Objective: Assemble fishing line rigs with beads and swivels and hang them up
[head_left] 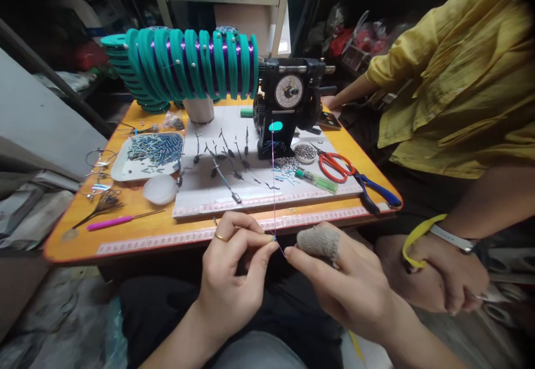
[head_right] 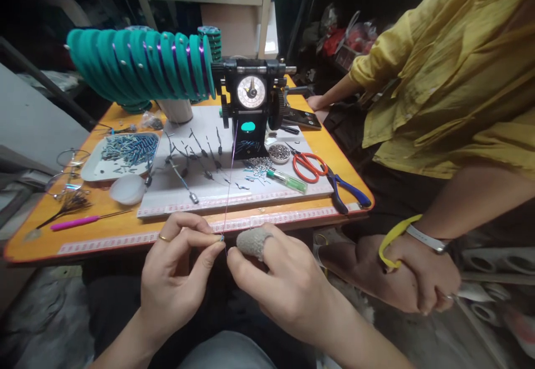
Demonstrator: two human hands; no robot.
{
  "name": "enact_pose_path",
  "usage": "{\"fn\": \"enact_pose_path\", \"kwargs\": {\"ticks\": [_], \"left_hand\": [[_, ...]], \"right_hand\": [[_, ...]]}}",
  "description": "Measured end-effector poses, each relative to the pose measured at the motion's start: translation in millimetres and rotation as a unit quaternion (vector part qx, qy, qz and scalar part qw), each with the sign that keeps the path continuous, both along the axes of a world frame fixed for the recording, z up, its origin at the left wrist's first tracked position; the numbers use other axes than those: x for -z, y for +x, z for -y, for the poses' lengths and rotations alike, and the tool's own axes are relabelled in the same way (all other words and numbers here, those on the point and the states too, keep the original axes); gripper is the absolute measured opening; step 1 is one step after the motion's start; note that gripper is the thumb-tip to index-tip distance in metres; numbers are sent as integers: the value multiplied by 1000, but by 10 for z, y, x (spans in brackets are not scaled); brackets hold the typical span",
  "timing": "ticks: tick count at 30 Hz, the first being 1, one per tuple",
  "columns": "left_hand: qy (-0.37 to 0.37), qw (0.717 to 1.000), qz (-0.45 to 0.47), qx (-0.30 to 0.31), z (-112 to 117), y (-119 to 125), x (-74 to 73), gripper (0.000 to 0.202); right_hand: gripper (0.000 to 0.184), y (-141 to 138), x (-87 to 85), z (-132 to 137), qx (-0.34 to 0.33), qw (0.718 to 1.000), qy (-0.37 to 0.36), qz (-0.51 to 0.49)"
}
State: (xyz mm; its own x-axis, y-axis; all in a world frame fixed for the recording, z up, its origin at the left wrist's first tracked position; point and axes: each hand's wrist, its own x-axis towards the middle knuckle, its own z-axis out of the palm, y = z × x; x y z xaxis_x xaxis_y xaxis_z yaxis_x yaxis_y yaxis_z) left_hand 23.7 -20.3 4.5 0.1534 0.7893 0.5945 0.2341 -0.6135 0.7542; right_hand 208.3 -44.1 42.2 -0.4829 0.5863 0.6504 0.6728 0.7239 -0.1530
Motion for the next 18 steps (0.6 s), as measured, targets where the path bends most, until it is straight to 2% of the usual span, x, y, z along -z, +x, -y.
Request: {"fn": "enact_pose_path", "kwargs": {"ticks": [6, 11, 14, 16, 18], "left_hand": [[123, 987, -94, -49, -24, -93, -11, 20], [158, 979, -121, -46, -45, -209, -34, 22], [104, 992, -73, -30, -67, -241, -78, 18], [5, 1000, -4, -7, -78, -234, -100, 12], [-100, 992, 67, 26, -81, -208, -101, 14]], "right_hand": [[23, -35, -43, -53, -15, 998, 36, 42], [19, -101, -97, -166, -53, 996, 57, 45], [19, -167, -104, -199, -67, 998, 21, 0], [20, -201, -73, -190, -69, 996, -35, -42], [25, -217, -13, -165, -68, 990, -90, -89]]}}
